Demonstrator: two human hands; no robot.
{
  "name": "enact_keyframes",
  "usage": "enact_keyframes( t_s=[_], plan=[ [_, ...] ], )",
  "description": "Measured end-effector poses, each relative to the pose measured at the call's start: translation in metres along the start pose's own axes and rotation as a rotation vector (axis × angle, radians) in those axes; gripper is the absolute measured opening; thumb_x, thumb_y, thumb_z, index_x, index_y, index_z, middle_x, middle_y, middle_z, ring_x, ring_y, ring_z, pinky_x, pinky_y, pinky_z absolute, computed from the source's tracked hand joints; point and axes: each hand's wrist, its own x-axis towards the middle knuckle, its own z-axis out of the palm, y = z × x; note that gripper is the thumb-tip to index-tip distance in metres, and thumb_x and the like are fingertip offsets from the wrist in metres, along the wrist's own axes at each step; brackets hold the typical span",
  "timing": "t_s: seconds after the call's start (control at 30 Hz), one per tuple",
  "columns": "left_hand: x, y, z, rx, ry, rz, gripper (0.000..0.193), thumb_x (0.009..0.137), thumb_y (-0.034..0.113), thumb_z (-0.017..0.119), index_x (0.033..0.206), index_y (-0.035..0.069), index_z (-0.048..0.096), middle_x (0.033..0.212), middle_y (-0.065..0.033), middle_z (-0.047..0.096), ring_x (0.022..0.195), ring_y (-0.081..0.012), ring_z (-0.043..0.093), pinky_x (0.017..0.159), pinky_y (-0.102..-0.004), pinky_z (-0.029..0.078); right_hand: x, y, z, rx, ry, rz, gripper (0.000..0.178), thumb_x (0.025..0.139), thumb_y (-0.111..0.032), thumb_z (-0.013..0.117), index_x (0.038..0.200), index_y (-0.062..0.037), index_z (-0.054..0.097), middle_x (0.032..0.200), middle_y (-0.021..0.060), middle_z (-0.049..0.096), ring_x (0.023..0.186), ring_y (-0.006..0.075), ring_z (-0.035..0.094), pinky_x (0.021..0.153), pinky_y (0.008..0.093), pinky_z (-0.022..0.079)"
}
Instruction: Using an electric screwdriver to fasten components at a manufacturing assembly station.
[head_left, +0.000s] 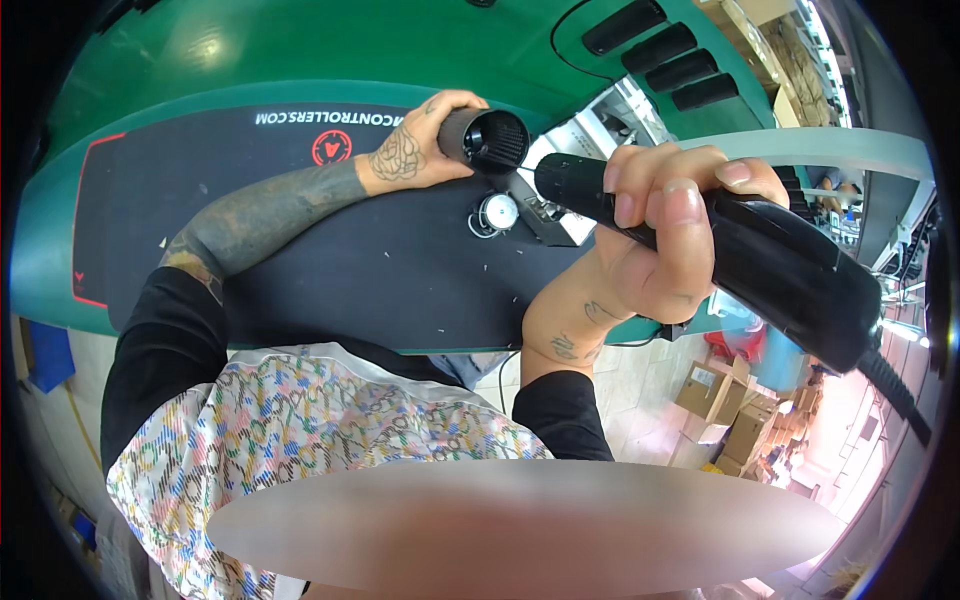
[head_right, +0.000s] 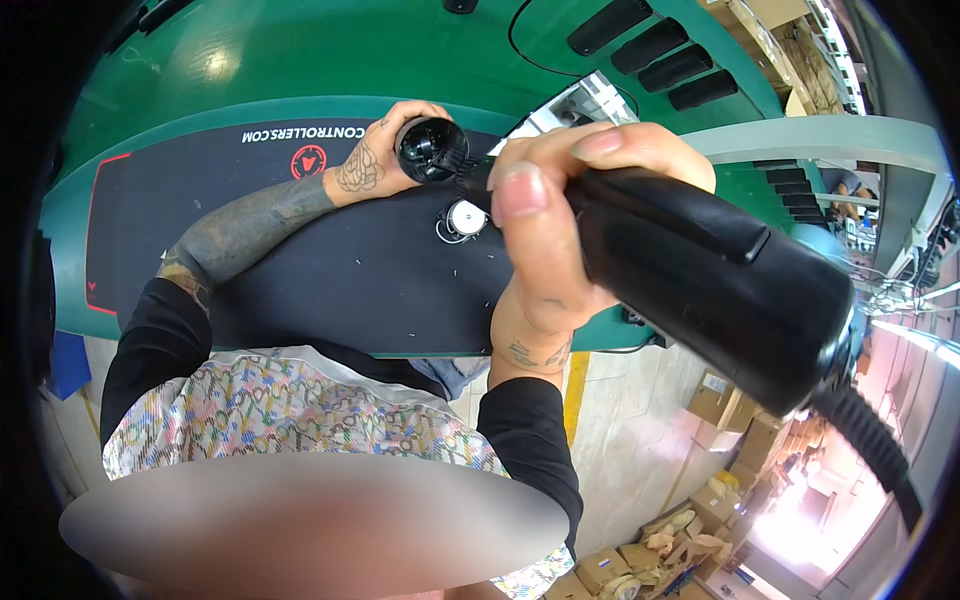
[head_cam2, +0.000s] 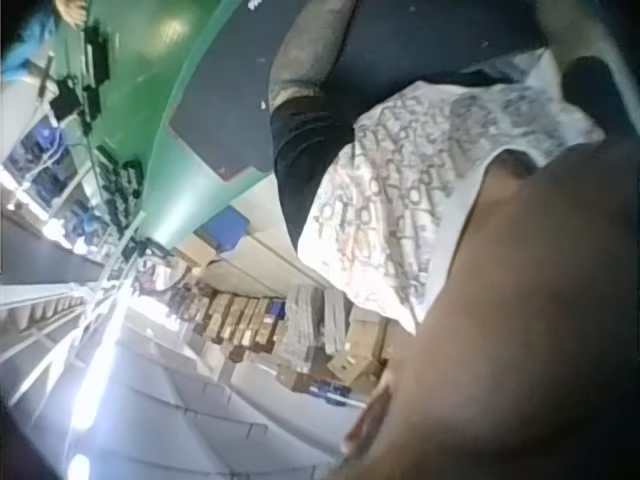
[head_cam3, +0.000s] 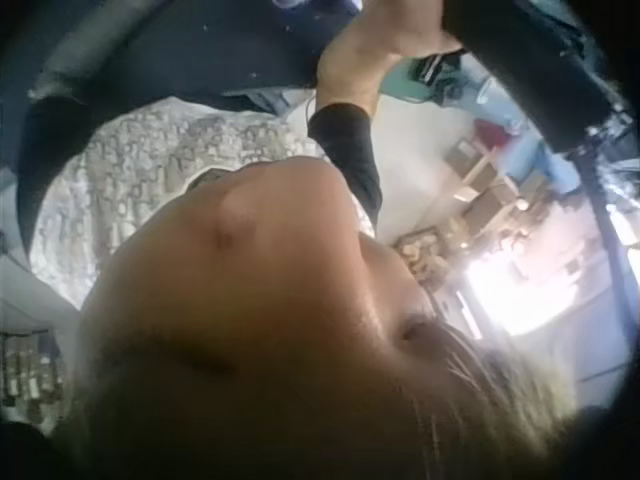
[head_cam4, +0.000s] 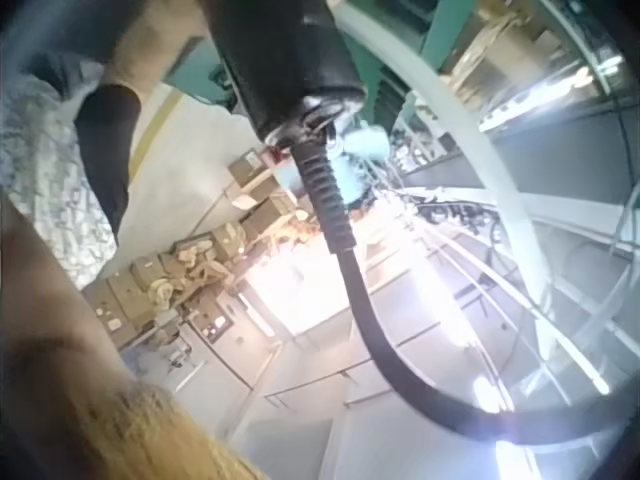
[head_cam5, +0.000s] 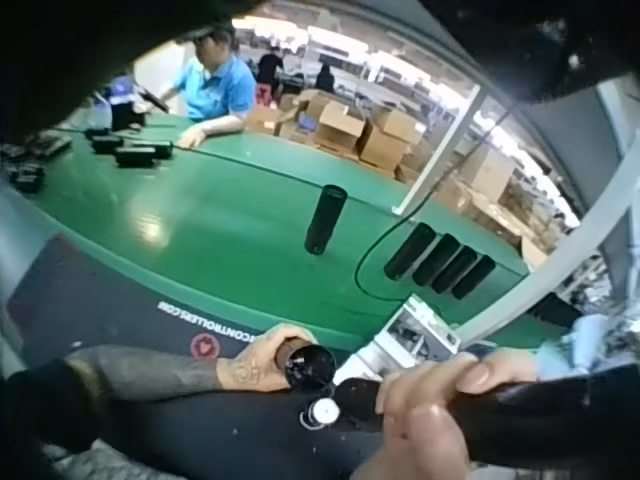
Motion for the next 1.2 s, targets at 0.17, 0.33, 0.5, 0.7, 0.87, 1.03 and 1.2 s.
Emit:
enact_keyframes(
  t_s=[0.17, 0.33, 0.5, 0.7, 0.87, 1.03, 1.2],
  plan=[
    [0.003, 0.011, -0.001, 0.093, -0.004, 0.056, 0.058, 0.064, 0.007, 0.079, 0.110, 0.005, 0.043, 0.108, -0.0109, 0.055, 0.100, -0.0219, 0.058, 0.088, -0.0318, 0.047, -0.002, -0.002, 0.003, 0.186, 0.076, 0.009, 0.038, 0.071, 0.009, 0.056, 0.102, -0.0055, 0.039, 0.061, 0.0046, 0.046, 0.048, 0.0139, 0.044, 0.045, 0.0292, 0.042],
    [0.003, 0.011, -0.002, 0.096, -0.007, 0.085, 0.058, 0.064, 0.006, 0.079, 0.110, 0.005, 0.044, 0.108, -0.0108, 0.055, 0.102, -0.0224, 0.056, 0.089, -0.0322, 0.046, -0.004, -0.005, -0.007, 0.170, -0.056, -0.041, 0.034, 0.076, 0.001, 0.046, 0.110, -0.0041, 0.040, 0.062, 0.0079, 0.044, 0.048, 0.0170, 0.043, 0.051, 0.0366, 0.040],
    [0.003, 0.011, 0.002, 0.055, -0.002, 0.074, 0.060, 0.062, 0.010, 0.080, 0.110, 0.007, 0.044, 0.107, -0.0096, 0.055, 0.100, -0.0243, 0.056, 0.087, -0.0342, 0.046, -0.002, 0.000, -0.006, 0.098, -0.042, -0.006, 0.035, 0.075, 0.002, 0.047, 0.110, -0.0035, 0.040, 0.063, 0.0081, 0.045, 0.047, 0.0169, 0.043, 0.050, 0.0366, 0.041],
    [0.006, 0.006, 0.000, 0.040, 0.000, 0.058, 0.061, 0.062, 0.009, 0.079, 0.111, 0.006, 0.044, 0.108, -0.0106, 0.055, 0.101, -0.0245, 0.056, 0.088, -0.0337, 0.046, 0.004, 0.017, -0.009, 0.071, -0.155, -0.018, 0.034, 0.075, 0.003, 0.049, 0.107, -0.0039, 0.040, 0.065, 0.0097, 0.047, 0.047, 0.0165, 0.044, 0.050, 0.0355, 0.041],
    [0.008, 0.003, -0.006, -0.024, 0.061, -0.073, 0.064, 0.058, 0.007, 0.075, 0.114, 0.005, 0.044, 0.110, -0.0138, 0.052, 0.101, -0.0283, 0.054, 0.087, -0.0355, 0.044, 0.007, 0.025, 0.000, 0.001, -0.198, -0.080, 0.035, 0.074, 0.007, 0.049, 0.106, -0.0051, 0.040, 0.065, 0.0091, 0.047, 0.047, 0.0162, 0.043, 0.051, 0.0345, 0.041],
    [0.014, 0.017, -0.011, 0.107, -0.081, 0.053, 0.067, 0.061, 0.014, 0.080, 0.115, 0.005, 0.043, 0.108, -0.0121, 0.054, 0.101, -0.0244, 0.056, 0.087, -0.0341, 0.045, -0.002, 0.020, 0.003, 0.082, 0.083, -0.030, 0.032, 0.075, 0.003, 0.052, 0.105, -0.0028, 0.041, 0.064, 0.0080, 0.047, 0.050, 0.0154, 0.044, 0.052, 0.0325, 0.041],
    [0.057, 0.040, -0.096, 0.851, -0.304, -0.053, 0.045, 0.057, 0.013, 0.070, 0.099, 0.008, 0.056, 0.092, -0.0114, 0.059, 0.088, -0.0304, 0.058, 0.077, -0.0399, 0.047, -0.002, -0.013, -0.032, 0.321, 0.318, -0.228, 0.029, 0.078, -0.002, 0.050, 0.106, -0.0027, 0.042, 0.068, 0.0060, 0.049, 0.052, 0.0145, 0.049, 0.054, 0.0313, 0.043]
  ],
)
